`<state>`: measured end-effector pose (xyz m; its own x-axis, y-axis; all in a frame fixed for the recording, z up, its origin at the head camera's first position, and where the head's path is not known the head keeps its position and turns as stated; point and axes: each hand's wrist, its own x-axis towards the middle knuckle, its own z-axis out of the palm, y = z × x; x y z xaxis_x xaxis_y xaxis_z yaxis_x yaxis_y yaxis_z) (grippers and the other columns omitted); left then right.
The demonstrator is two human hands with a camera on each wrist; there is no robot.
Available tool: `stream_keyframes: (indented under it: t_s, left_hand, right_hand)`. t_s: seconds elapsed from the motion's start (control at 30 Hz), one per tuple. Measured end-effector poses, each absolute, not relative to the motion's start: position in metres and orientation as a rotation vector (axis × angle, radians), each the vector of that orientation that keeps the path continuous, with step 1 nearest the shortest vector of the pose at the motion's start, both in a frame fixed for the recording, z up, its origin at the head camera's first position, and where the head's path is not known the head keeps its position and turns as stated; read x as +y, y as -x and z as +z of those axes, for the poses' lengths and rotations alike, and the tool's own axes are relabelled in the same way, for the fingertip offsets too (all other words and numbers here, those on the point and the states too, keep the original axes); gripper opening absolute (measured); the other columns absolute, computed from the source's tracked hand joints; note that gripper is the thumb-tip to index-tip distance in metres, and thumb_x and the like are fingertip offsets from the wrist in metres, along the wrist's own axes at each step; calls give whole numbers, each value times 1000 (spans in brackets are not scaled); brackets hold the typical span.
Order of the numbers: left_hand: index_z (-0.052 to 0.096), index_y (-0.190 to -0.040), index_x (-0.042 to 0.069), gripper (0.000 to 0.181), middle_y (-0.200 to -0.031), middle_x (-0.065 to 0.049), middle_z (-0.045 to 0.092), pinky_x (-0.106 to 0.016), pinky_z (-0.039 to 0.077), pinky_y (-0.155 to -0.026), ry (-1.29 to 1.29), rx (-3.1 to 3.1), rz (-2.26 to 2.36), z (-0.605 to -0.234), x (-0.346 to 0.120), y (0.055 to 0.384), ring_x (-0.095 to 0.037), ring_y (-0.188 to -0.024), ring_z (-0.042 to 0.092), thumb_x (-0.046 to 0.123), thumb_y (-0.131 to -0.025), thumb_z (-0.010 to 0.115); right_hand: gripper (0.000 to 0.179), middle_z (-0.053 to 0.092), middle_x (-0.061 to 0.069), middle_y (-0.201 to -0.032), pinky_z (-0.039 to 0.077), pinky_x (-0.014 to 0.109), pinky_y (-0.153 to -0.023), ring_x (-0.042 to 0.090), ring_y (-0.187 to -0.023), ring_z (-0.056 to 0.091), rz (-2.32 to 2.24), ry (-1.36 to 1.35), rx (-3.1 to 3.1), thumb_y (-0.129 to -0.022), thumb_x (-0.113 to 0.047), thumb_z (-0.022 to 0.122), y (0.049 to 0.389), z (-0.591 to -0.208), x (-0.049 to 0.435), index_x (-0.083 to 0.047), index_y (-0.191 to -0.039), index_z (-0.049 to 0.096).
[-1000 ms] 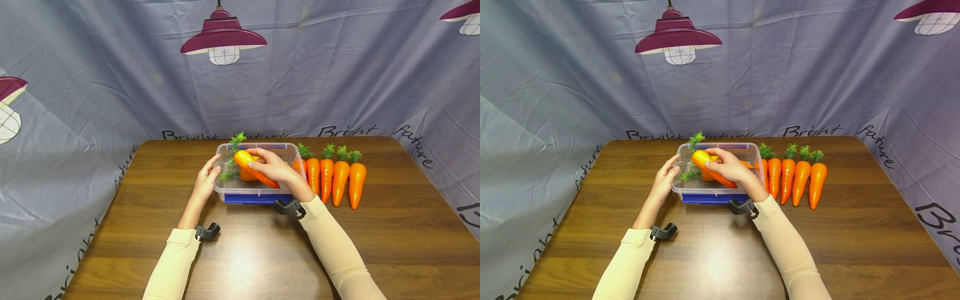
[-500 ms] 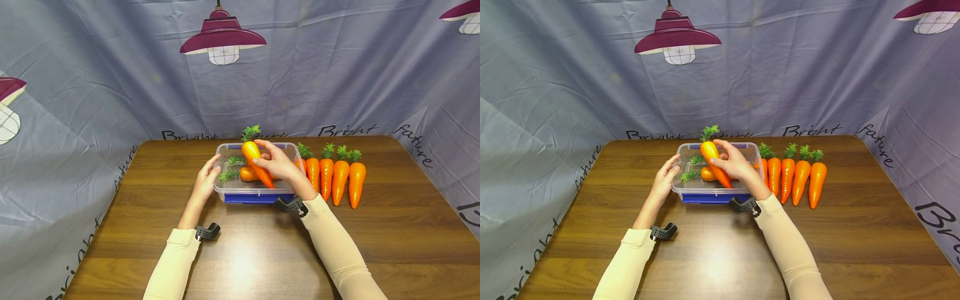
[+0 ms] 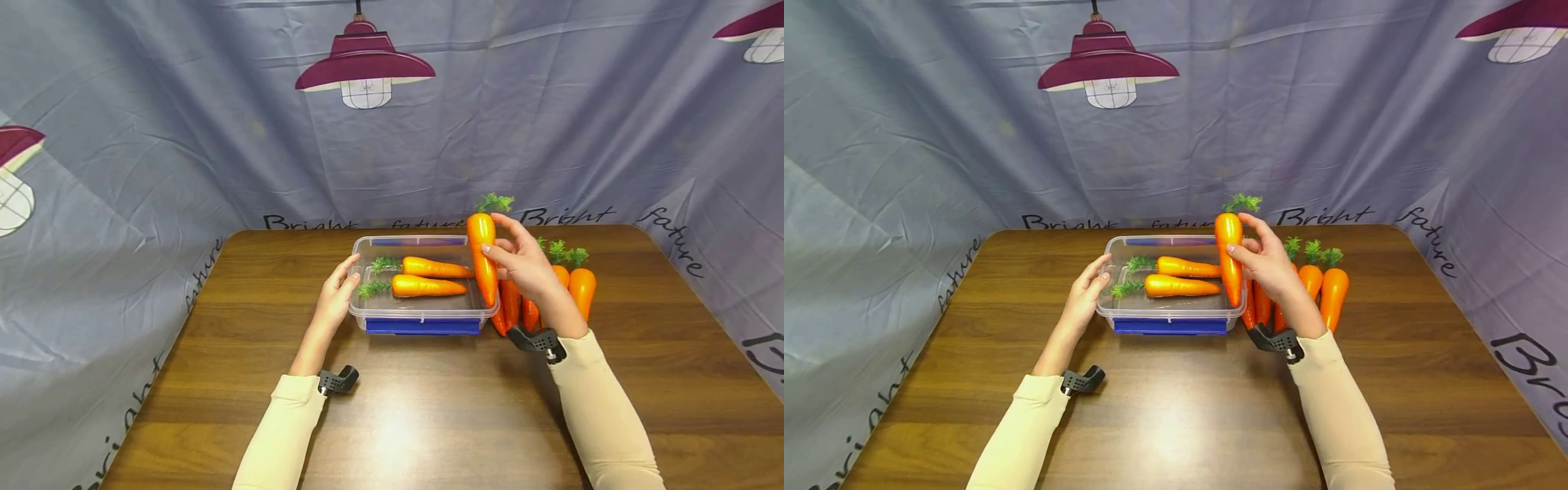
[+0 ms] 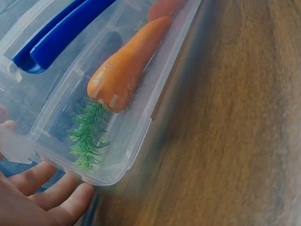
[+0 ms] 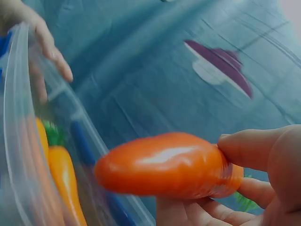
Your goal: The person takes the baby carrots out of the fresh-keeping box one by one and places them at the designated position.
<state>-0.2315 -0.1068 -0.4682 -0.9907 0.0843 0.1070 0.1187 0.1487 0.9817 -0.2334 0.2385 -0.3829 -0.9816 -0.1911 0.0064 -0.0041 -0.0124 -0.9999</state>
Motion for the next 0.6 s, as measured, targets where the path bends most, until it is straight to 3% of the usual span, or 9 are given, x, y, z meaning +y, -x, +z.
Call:
stream_keyframes:
  t_s: [0.4, 0.6]
  left_hand:
    - [44, -153, 8, 47, -167, -16, 31, -55, 25, -127, 231, -2351, -2025, -470, -108, 232, -38, -157, 23, 12, -106, 45]
    - [44, -153, 7, 47, -167, -17, 31, -55, 25, -126, 235, -2351, -2021, -470, -108, 233, -39, -156, 24, 12, -106, 45]
  right_hand:
    - [56, 71, -13, -94, 55, 21, -55, 4, -75, 66, -2248, 42, 2122, -99, -2, 61, 210, -401, 338, -28, -143, 38]
    - [57, 70, -15, -89, 58, 23, -57, 5, -73, 67, -2198, -78, 2180, -99, -1, 60, 206, -415, 390, -30, -142, 36]
